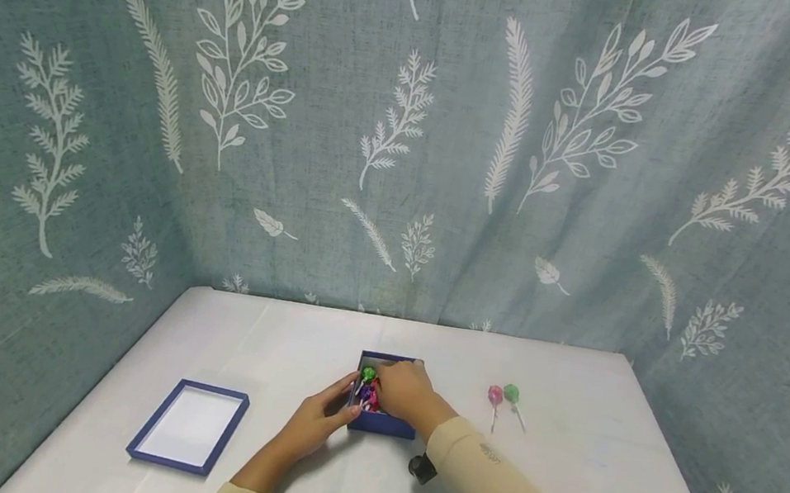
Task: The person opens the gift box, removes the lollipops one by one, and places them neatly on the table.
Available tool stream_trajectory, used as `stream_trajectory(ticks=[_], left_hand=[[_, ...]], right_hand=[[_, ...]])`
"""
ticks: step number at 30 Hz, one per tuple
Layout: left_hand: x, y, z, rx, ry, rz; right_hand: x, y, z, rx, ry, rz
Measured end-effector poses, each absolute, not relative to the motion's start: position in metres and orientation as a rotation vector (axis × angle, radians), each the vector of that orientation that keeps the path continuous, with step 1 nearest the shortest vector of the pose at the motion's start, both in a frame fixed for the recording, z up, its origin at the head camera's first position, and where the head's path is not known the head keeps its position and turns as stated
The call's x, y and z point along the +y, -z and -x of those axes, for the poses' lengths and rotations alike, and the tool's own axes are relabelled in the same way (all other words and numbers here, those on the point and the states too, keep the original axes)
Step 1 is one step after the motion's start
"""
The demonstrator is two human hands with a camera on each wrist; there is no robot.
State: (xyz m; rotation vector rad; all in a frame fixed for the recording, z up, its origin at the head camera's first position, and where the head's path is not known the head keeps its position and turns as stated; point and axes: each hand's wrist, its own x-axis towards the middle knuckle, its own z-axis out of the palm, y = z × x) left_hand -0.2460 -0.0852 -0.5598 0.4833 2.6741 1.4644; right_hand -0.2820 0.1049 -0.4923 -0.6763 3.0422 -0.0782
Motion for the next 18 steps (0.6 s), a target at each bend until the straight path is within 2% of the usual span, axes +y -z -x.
stream_trajectory(ticks=[18], left_hand=[[-0.0869,0.5592,0.2483,2.666,-1.464,-0.5]], right_hand=[[0.096,0.4929,0.2893,3.023,0.114,0.542]])
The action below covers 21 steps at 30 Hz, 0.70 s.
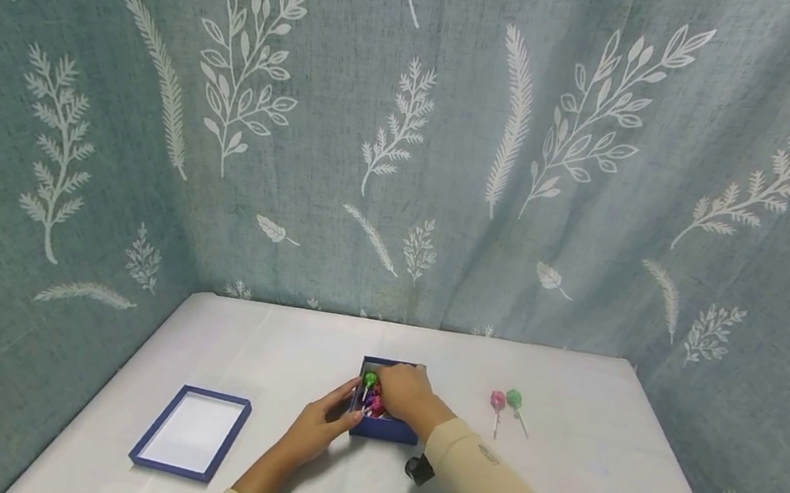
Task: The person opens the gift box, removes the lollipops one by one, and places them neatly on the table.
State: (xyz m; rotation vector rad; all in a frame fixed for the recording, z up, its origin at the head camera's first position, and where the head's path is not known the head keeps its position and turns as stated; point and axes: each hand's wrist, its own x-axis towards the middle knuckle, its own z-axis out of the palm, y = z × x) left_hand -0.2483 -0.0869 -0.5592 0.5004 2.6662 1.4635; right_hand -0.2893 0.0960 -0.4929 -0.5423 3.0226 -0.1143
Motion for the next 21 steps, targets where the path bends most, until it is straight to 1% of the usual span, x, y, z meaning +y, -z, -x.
stream_trajectory(ticks=[9,13,21], left_hand=[[-0.088,0.557,0.248,2.692,-1.452,-0.495],[-0.087,0.56,0.247,2.67,-1.454,-0.463],[-0.087,0.559,0.247,2.654,-1.466,-0.468]], right_hand=[[0.104,0.478,0.291,3.113,0.372,0.554],[0.109,0.477,0.289,3.086,0.477,0.58],[0.097,0.488,0.284,3.041,0.271,0.62]])
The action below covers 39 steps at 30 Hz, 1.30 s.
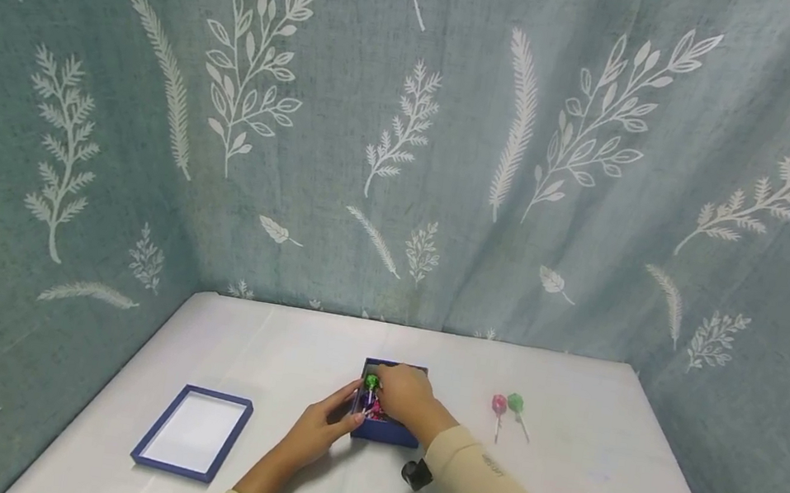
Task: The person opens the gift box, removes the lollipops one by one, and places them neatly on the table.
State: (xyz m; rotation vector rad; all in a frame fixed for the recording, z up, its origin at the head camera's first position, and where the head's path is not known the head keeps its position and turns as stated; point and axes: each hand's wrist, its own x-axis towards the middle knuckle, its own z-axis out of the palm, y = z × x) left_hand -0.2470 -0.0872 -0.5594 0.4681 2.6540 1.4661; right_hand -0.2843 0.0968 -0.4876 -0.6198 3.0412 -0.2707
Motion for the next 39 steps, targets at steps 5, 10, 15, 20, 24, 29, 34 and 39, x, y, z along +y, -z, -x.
stream_trajectory(ticks=[5,10,15,20,24,29,34,39], left_hand=[[-0.088,0.56,0.25,2.663,-1.482,-0.517],[-0.088,0.563,0.25,2.661,-1.477,-0.509],[-0.09,0.566,0.247,2.665,-1.466,-0.498],[-0.089,0.562,0.247,2.682,-1.467,-0.503],[-0.088,0.559,0.248,2.668,-1.475,-0.503],[-0.085,0.558,0.247,2.659,-1.464,-0.498],[-0.084,0.555,0.247,2.668,-1.455,-0.497],[-0.086,0.554,0.245,2.673,-1.444,-0.481]], right_hand=[[0.092,0.493,0.285,3.084,0.187,0.619],[0.091,0.499,0.286,3.078,0.2,0.58],[0.089,0.501,0.285,3.042,0.248,0.605],[0.091,0.496,0.29,3.028,0.227,0.637],[0.092,0.492,0.293,2.995,0.22,0.604],[0.095,0.491,0.293,2.986,0.197,0.613],[0.101,0.483,0.29,3.01,0.209,0.642],[0.109,0.471,0.287,3.036,0.223,0.676]])
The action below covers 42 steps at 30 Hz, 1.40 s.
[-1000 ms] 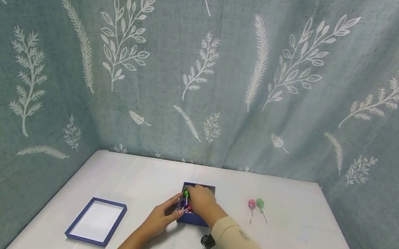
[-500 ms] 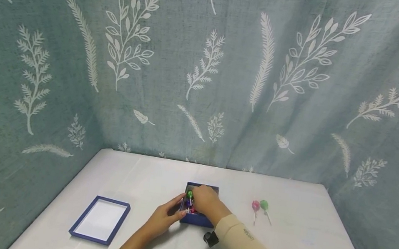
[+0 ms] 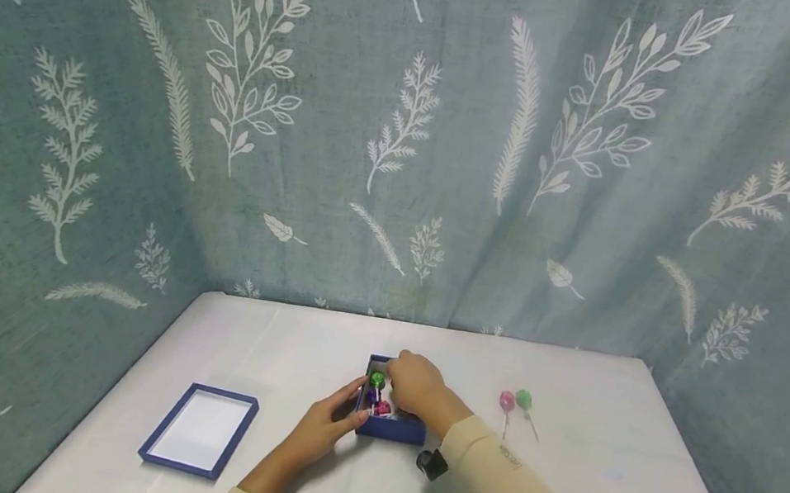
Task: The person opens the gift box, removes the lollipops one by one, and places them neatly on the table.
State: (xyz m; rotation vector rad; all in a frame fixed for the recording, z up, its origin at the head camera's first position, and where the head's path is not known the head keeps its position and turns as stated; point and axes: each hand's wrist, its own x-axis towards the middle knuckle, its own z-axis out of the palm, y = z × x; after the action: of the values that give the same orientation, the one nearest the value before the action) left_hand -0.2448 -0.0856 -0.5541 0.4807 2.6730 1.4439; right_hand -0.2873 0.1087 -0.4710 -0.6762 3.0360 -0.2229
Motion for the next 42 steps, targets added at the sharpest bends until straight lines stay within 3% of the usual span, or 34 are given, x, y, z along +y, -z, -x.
stream_trajectory(ticks=[13,26,42], left_hand=[[-0.091,0.551,0.249,2.697,-1.468,-0.488],[-0.083,0.552,0.248,2.703,-1.44,-0.486],[-0.083,0.558,0.245,2.667,-1.471,-0.473]], right_hand=[[0.161,0.431,0.285,3.009,0.753,0.58],[0.256,0.454,0.27,2.985,0.9,0.437],[0.322,0.474,0.252,3.041,1.013,0.239]])
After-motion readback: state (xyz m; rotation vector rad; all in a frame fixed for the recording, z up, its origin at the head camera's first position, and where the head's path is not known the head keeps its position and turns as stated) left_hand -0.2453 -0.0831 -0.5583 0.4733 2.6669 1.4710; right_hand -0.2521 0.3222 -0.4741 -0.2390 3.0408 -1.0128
